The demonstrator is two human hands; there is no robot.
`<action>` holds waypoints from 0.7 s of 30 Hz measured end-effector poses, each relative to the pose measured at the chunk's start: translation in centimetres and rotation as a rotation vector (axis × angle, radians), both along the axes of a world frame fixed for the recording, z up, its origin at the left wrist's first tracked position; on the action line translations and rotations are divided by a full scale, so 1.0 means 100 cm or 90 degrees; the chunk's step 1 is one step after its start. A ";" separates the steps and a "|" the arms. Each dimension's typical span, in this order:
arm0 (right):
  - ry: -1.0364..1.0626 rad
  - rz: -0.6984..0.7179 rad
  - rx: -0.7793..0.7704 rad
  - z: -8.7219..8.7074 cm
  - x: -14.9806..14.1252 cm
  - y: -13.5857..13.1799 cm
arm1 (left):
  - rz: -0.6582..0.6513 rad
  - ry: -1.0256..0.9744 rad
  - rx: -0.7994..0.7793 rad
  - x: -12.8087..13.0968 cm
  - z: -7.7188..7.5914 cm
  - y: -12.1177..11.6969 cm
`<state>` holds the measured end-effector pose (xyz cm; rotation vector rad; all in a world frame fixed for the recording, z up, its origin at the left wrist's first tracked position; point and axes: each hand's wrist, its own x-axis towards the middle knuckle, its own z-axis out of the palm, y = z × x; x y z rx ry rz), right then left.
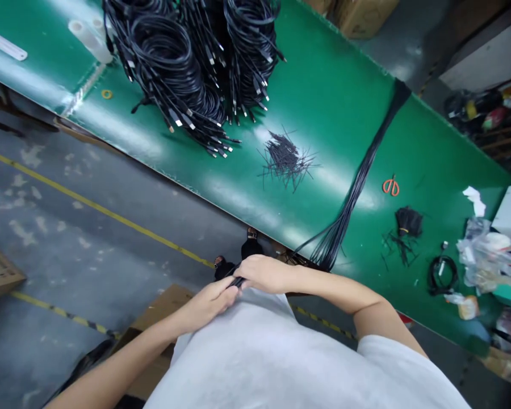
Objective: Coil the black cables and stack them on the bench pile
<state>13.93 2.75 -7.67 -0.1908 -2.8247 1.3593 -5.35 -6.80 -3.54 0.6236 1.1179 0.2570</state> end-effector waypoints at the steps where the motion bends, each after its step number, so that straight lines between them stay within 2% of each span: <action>1: -0.003 0.017 -0.036 -0.006 0.005 0.011 | 0.004 0.027 0.008 0.005 -0.002 0.002; 3: -0.019 -0.033 -0.024 -0.020 0.018 0.048 | 0.035 0.086 0.025 0.010 -0.005 0.006; 4: -0.037 -0.106 0.017 -0.029 0.027 0.074 | 0.069 0.114 0.026 0.010 -0.006 0.009; 6: -0.100 -0.315 0.131 -0.051 0.047 0.133 | 0.165 0.155 0.016 0.008 -0.009 0.015; 7: -0.120 -0.382 0.159 -0.063 0.058 0.164 | 0.220 0.164 0.005 0.006 -0.010 0.018; 9: -0.145 -0.485 0.192 -0.089 0.079 0.218 | 0.319 0.156 -0.022 0.004 -0.011 0.026; 11: -0.158 -0.558 0.202 -0.113 0.094 0.252 | 0.394 0.128 -0.038 0.005 -0.009 0.035; 14: -0.154 -0.616 0.193 -0.140 0.107 0.269 | 0.462 0.074 -0.041 0.013 -0.003 0.050; 16: -0.133 -0.630 0.180 -0.148 0.114 0.270 | 0.492 0.038 -0.038 0.018 -0.001 0.057; 19: -0.080 -0.637 0.165 -0.145 0.125 0.273 | 0.523 0.004 -0.033 0.022 -0.004 0.063; 21: 0.000 -0.671 0.159 -0.131 0.131 0.273 | 0.530 -0.005 -0.026 0.025 -0.005 0.067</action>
